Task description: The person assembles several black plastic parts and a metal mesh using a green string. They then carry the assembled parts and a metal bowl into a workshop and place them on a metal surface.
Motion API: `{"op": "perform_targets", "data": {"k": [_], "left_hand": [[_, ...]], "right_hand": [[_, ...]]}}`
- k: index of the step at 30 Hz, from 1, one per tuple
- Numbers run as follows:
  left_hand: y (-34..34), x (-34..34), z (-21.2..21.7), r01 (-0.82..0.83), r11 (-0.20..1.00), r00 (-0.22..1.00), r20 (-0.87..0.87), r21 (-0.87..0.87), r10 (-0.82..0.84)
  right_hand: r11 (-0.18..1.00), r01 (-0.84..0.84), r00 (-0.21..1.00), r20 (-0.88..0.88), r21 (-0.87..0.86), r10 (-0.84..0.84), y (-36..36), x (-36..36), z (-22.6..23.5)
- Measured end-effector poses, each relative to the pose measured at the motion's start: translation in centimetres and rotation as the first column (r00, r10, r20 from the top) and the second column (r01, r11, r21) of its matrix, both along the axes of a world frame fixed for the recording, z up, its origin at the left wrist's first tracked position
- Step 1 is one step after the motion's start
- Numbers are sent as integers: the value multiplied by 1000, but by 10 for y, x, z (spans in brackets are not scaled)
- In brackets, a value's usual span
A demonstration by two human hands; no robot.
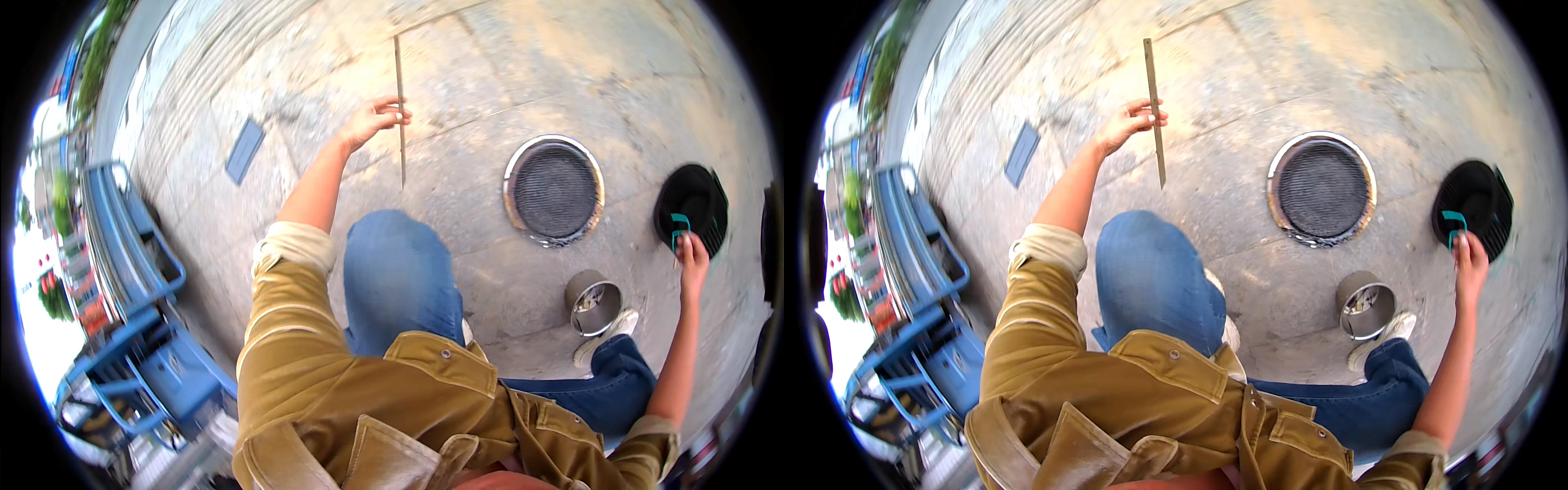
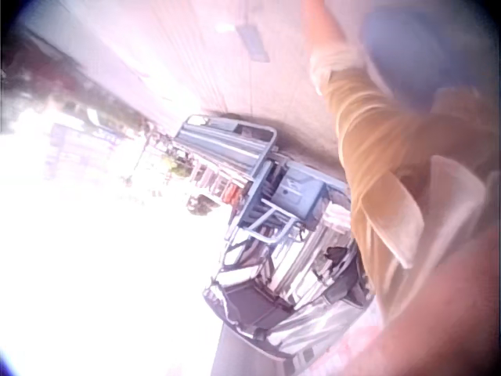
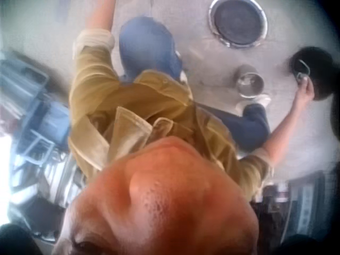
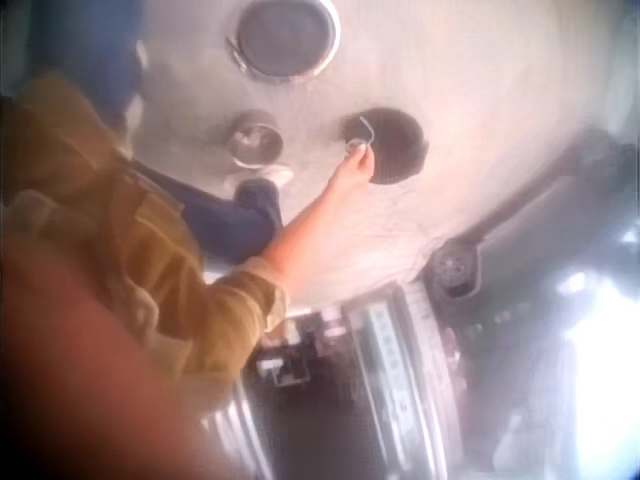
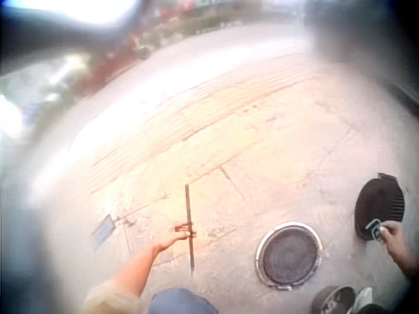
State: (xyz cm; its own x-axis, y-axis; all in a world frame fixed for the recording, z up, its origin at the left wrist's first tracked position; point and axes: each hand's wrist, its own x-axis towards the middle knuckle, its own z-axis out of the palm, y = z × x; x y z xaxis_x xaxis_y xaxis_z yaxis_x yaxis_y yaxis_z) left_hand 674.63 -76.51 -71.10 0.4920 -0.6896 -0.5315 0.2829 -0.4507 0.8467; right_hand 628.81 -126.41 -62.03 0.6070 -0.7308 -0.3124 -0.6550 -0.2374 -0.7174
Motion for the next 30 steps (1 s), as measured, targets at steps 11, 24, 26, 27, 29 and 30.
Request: {"op": "perform_targets", "data": {"k": [11, 24, 26, 27, 29, 30], "left_hand": [[-281, -162, 63, 396, 804, 623, -513, -445, -591], [-331, -236, 65, 500, 750, 565, -493, -433, -662], [-330, -233, 67, 497, 760, 579, -492, -418, -650], [-330, -232, 67, 491, 761, 580, -493, -423, -649], [-330, -229, 65, 480, 762, 580, -494, -435, -648], [-330, -229, 64, 471, 768, 588, -494, -434, -640]], "right_hand": [[995, 88, 899, 434, -39, -63, -4, 43, 1], [897, 325, 926, 294, -300, -238, -2, 23, 19], [896, 313, 934, 272, -315, -231, 0, 29, 22], [896, 306, 939, 259, -323, -227, 1, 31, 23], [895, 301, 939, 265, -328, -219, 3, 35, 23], [895, 299, 939, 267, -332, -215, 3, 36, 23]]}}
